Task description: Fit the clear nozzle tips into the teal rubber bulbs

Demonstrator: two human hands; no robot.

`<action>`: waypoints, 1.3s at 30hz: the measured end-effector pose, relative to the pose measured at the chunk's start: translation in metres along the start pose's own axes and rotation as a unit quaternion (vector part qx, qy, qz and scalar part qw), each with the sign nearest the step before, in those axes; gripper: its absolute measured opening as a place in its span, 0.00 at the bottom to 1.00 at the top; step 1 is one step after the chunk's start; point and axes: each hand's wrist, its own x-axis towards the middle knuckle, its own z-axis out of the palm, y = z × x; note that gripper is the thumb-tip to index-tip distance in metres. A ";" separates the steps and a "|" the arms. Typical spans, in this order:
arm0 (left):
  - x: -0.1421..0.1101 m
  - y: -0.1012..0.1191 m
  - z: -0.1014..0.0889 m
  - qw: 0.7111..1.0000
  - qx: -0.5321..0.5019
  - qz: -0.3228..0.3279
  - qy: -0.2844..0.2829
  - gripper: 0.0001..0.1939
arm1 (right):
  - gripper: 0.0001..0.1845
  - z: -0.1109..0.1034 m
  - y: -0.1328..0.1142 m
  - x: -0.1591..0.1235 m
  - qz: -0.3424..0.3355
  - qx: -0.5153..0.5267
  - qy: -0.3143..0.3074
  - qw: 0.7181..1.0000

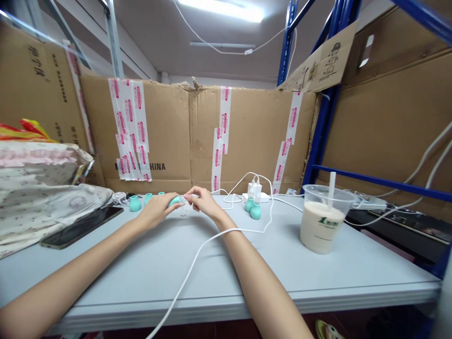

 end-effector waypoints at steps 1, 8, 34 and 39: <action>0.000 0.000 -0.001 1.000 0.018 0.000 -0.001 0.23 | 0.17 0.000 -0.001 0.000 0.001 -0.008 -0.001 1.000; 0.000 -0.004 0.001 0.997 0.075 0.021 -0.029 0.23 | 0.11 0.004 -0.001 -0.004 -0.001 -0.052 -0.022 0.998; -0.002 0.003 0.002 0.992 0.118 0.009 -0.040 0.19 | 0.06 0.010 -0.002 -0.005 0.010 -0.117 -0.008 0.993; -0.002 0.004 0.001 0.995 0.100 -0.001 -0.030 0.20 | 0.07 0.010 -0.002 -0.006 0.011 -0.105 -0.014 0.994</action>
